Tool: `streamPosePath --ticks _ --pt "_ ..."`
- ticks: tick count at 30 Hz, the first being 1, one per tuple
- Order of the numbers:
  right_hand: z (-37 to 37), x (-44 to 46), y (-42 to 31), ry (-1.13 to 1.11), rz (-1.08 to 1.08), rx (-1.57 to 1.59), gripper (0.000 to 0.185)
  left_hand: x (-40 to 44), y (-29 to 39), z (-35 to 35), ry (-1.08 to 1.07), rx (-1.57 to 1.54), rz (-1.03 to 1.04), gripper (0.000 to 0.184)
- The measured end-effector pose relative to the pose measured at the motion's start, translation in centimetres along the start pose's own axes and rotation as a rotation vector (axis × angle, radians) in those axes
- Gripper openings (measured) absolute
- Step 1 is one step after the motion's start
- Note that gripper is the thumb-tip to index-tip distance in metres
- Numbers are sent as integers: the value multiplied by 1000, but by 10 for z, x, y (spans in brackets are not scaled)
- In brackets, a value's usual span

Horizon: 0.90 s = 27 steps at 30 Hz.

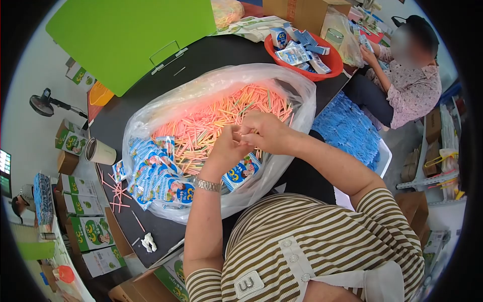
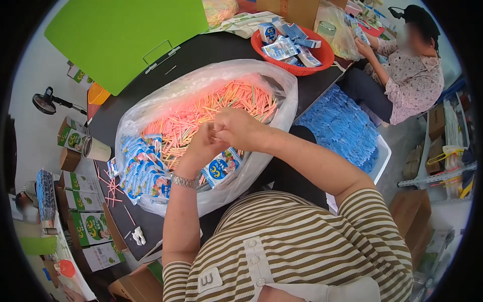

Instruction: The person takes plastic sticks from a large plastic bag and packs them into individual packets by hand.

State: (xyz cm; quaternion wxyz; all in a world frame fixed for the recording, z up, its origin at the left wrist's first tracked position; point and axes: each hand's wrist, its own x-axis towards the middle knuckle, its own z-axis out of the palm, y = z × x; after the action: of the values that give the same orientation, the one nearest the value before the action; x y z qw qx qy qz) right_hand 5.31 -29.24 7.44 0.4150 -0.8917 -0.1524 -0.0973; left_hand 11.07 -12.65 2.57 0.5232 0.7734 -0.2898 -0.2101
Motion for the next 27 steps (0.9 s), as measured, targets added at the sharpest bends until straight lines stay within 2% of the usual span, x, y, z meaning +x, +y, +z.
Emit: streamPosePath --ticks 1,2,4,5,8,9,12,14,16,17,20,22,25,27 --pt "0 -5 7 -1 1 0 8 -2 -5 1 141 223 94 27" --pt "2 -15 23 -42 4 -143 7 -8 -8 4 139 221 92 27" --pt "8 -31 54 -129 10 -425 5 -27 -14 12 144 738 122 38" --pt "14 -36 63 -131 16 -419 5 -33 -16 15 135 999 135 44" --pt "23 -43 83 -266 -49 -394 7 -31 -16 20 141 875 34 41" --pt "14 -37 70 -264 -46 -393 7 -30 -17 21 151 811 -17 40" --pt "-18 -22 35 -124 576 414 9 -27 -24 12 93 774 0 32" --pt "-16 -20 36 -126 622 532 11 -24 -27 10 57 764 16 29" --pt "-11 -20 39 -139 714 763 18 -22 -33 11 212 903 252 23" --pt "-2 -20 43 -137 715 766 18 -23 -34 12 290 968 369 21" --pt "42 -28 63 -94 76 9 13 -26 -33 23 378 1034 342 17" --pt "49 -32 65 -97 89 -27 13 -26 -32 27 425 1073 335 15" --pt "50 -33 65 -120 115 -110 13 -29 -38 34 525 662 257 15" --pt "46 -35 60 -65 248 64 12 -32 -45 32 481 559 211 16"
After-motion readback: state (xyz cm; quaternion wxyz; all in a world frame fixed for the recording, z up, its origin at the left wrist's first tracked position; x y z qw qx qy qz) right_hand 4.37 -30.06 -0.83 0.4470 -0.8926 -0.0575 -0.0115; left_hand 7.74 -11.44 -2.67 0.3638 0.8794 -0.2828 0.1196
